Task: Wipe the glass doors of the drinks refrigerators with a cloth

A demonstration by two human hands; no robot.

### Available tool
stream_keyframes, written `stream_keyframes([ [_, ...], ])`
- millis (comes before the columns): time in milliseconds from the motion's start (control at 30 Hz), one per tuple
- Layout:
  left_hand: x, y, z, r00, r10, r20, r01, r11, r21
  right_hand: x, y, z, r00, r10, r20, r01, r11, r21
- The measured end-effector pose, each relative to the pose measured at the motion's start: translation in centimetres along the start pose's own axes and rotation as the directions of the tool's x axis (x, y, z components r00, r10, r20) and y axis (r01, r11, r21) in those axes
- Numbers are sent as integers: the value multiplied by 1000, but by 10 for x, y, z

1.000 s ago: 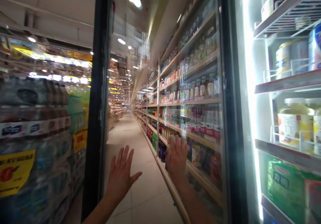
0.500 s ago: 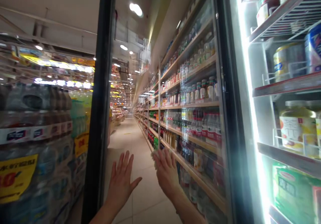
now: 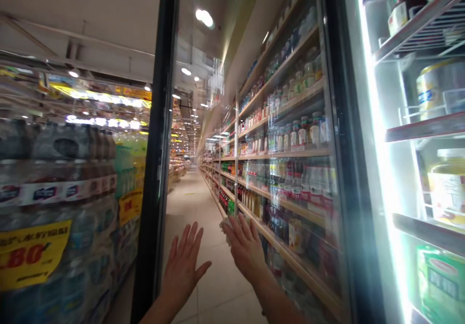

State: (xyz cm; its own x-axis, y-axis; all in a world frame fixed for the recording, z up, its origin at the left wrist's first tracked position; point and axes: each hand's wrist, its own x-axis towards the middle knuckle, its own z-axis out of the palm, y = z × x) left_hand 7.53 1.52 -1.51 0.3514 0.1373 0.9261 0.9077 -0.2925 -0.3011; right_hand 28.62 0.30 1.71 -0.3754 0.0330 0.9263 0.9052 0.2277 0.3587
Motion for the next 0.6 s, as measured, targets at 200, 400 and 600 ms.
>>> stream_keyframes([
  [200,-13,-4,2,999,-39,-23,40,999,22,11,9,0,945,289,-154,-303,950,-77],
  [400,-18,-14,-1,1000,-13,-12,14,1000,15,10,-36,11,996,-86,27,85,996,33],
  [600,-22,-21,-8,1000,-19,9,20,1000,-20,37,-37,15,989,150,-9,-150,987,60],
])
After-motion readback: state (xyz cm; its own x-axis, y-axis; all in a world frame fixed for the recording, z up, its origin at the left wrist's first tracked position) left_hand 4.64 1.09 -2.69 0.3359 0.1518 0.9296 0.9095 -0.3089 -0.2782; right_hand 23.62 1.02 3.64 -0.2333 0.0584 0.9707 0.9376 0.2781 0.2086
